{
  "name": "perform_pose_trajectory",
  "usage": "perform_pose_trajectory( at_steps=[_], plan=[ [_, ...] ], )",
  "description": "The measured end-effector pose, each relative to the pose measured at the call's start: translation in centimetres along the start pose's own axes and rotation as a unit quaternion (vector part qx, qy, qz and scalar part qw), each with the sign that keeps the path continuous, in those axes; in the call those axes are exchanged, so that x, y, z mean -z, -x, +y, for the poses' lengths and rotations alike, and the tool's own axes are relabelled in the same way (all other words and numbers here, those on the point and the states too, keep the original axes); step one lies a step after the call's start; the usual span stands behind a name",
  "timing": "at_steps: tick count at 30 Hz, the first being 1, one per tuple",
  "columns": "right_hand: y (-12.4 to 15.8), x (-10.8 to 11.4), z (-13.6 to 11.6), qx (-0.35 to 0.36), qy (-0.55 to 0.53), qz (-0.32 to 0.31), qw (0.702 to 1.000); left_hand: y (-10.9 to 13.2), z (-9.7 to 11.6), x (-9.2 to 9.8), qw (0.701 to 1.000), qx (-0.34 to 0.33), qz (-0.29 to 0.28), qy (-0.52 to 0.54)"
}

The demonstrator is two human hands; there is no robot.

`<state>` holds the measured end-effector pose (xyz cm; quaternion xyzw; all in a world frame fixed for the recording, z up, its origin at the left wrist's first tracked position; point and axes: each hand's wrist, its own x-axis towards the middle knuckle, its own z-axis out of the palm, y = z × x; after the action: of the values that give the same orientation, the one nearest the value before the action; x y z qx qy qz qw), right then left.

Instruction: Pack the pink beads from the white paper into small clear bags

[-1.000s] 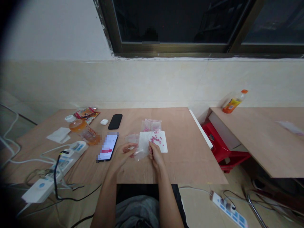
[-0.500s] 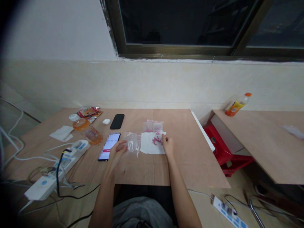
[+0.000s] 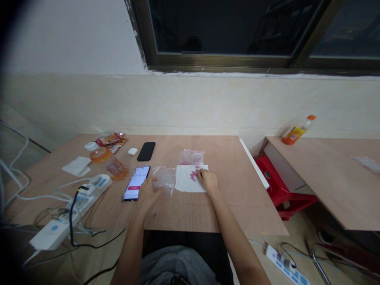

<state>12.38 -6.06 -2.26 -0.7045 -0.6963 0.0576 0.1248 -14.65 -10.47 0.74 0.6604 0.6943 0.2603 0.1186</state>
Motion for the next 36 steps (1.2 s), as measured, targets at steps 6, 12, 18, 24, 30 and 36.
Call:
perform_pose_trajectory(
  at_steps=[6,12,18,24,30,36],
  plan=[
    [-0.1,0.2,-0.4,-0.001,0.027,0.002,1.0,-0.4,0.4,1.0,0.989,-0.025,-0.068,-0.127],
    [-0.3,0.6,-0.6,-0.005,0.052,-0.016,0.999,-2.8,0.4,1.7,0.975,-0.095,-0.113,-0.167],
    [-0.7,0.7,-0.7,-0.008,0.058,-0.016,0.998,-5.9,-1.6,0.6,0.948,-0.146,-0.224,-0.171],
    [-0.9,1.0,-0.7,-0.023,0.045,-0.006,0.999,-7.5,-3.9,-1.0,0.941,-0.181,-0.24,-0.155],
    [-0.8,1.2,-0.8,-0.038,0.035,0.001,0.999,-7.9,-4.3,-1.4,0.944,-0.238,-0.202,-0.102],
    [-0.8,1.2,-0.8,-0.04,0.028,0.0,0.999,-8.4,-4.3,-1.6,0.94,-0.278,-0.197,-0.033]
  ],
)
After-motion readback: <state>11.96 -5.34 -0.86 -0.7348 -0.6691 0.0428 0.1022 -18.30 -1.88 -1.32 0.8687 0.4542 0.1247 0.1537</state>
